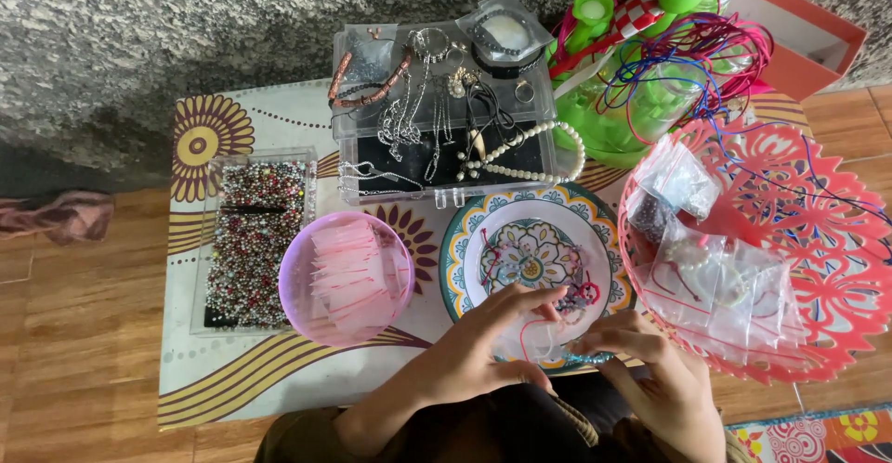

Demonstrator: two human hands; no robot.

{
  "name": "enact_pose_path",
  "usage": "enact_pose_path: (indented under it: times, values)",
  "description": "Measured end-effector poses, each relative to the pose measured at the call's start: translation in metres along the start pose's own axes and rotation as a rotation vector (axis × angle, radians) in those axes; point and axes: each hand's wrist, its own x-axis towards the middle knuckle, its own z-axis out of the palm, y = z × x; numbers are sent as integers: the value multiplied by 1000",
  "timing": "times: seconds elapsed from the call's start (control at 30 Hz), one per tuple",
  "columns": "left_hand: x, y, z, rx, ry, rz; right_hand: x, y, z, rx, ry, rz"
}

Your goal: The person sorts various jewelry items including necklaces and beaded bracelets from containers and bags, handling them by hand and placing them onto a decorative plate.

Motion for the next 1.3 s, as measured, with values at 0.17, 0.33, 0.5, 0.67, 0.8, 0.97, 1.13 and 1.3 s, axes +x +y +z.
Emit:
enact_pose_path:
  times: [0.17, 0.33, 0.5, 0.67, 0.8, 0.97, 1.13, 1.3]
  values:
    - [-1, -7, 10, -117, 26, -3, 9, -6, 1, -127, -68, -23]
    - [-3, -11, 12, -136, 45, -43, 15, -12, -1, -295, -72, -9]
    - [-5, -18, 11, -264, -18, -22, 39, -32, -1, -265, -125, -181]
    - [-4, -24, 13, -451, -92, -3, 37, -27, 4, -300, -127, -174]
    - [-5, -32, 20, -537, -129, -3, 34, -22, 9, -338, -71, -160]
    - [-1, -40, 26, -571, -51, -25, 35, -14, 5, -340, -65, -226]
    - [1, -52, 30, -905, -34, -139, 36, -11, 10, -389, -9, -217]
    - [14, -39, 30, -1264, 131, -30, 34, 7, 11, -313, 14, 169]
